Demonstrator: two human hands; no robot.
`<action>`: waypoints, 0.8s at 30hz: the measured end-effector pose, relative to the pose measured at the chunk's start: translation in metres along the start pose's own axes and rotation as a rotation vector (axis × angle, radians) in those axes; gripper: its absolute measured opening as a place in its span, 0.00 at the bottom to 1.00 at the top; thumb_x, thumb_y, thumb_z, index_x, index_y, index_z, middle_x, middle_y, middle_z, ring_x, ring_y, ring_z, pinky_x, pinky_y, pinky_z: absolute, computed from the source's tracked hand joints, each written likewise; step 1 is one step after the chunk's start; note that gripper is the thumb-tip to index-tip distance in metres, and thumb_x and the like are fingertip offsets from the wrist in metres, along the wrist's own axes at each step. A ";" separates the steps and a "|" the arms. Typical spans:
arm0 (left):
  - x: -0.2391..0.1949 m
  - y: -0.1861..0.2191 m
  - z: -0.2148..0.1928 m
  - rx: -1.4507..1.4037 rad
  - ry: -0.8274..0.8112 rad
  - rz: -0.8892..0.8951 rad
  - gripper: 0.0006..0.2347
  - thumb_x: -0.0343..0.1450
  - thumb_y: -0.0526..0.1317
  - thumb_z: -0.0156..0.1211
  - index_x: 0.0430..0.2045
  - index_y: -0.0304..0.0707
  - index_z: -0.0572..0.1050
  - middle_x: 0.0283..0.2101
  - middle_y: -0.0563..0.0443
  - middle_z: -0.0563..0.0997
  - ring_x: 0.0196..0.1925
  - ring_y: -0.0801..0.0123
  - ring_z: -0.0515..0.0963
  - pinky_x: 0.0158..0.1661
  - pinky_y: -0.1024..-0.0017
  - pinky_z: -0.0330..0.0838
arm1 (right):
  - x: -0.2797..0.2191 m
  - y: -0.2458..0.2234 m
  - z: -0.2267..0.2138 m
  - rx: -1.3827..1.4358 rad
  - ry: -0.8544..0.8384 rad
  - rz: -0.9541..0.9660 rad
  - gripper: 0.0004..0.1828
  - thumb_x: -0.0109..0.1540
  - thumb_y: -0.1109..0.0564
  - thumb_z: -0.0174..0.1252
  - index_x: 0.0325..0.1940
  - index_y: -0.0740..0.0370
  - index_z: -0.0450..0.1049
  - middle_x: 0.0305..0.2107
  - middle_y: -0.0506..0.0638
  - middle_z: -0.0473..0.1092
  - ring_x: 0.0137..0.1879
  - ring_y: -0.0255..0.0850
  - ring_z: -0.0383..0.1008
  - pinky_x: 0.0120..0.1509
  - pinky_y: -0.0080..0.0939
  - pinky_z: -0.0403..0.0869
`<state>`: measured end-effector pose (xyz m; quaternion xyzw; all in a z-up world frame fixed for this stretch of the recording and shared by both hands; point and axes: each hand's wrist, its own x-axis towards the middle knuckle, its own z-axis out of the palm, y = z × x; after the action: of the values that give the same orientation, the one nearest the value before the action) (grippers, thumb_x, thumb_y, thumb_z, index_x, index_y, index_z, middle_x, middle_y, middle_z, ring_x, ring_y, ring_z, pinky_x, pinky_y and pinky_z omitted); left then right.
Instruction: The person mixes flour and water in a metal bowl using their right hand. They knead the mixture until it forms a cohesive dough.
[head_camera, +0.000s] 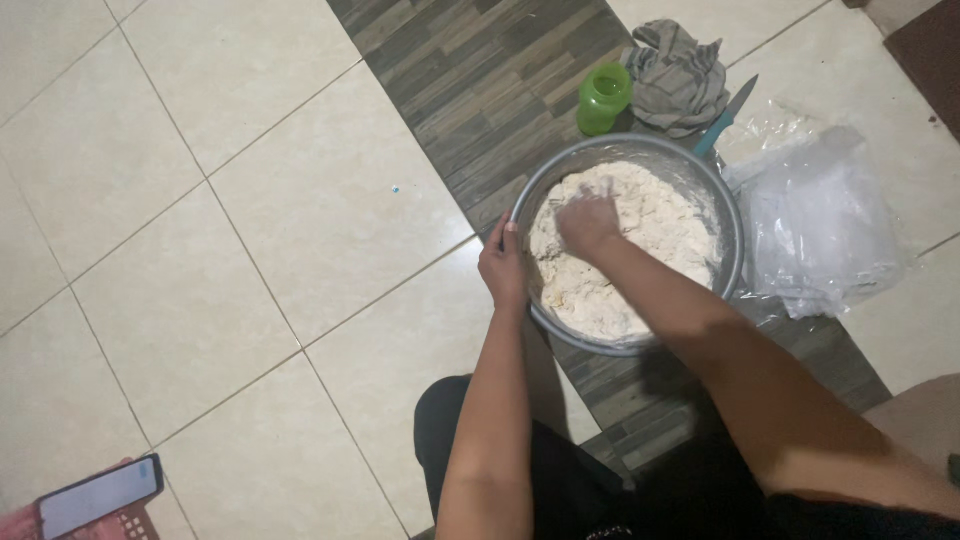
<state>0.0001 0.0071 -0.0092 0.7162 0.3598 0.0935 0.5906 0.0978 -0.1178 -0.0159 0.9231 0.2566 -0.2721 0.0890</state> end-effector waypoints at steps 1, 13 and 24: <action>0.002 0.002 0.004 -0.001 0.016 0.025 0.15 0.74 0.45 0.57 0.53 0.43 0.81 0.42 0.42 0.87 0.42 0.68 0.82 0.47 0.70 0.74 | -0.005 0.016 -0.005 -0.024 -0.035 0.016 0.22 0.65 0.45 0.56 0.61 0.53 0.77 0.61 0.54 0.72 0.78 0.51 0.60 0.82 0.73 0.47; 0.000 -0.007 0.004 -0.005 -0.040 0.084 0.16 0.76 0.47 0.55 0.55 0.40 0.79 0.48 0.40 0.85 0.48 0.62 0.83 0.50 0.69 0.73 | -0.066 0.104 0.041 -0.118 -0.056 -0.107 0.47 0.51 0.43 0.70 0.73 0.41 0.61 0.74 0.55 0.52 0.75 0.67 0.54 0.67 0.59 0.71; -0.001 -0.002 0.013 -0.001 0.022 0.054 0.16 0.75 0.46 0.55 0.54 0.40 0.79 0.47 0.40 0.85 0.46 0.63 0.83 0.49 0.69 0.74 | 0.026 0.081 0.093 0.486 -0.047 0.364 0.28 0.66 0.46 0.49 0.64 0.63 0.75 0.62 0.63 0.71 0.68 0.52 0.70 0.73 0.51 0.68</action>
<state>0.0057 -0.0035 -0.0147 0.7244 0.3464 0.1175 0.5843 0.1164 -0.2039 -0.1065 0.9417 0.0122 -0.3263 -0.0813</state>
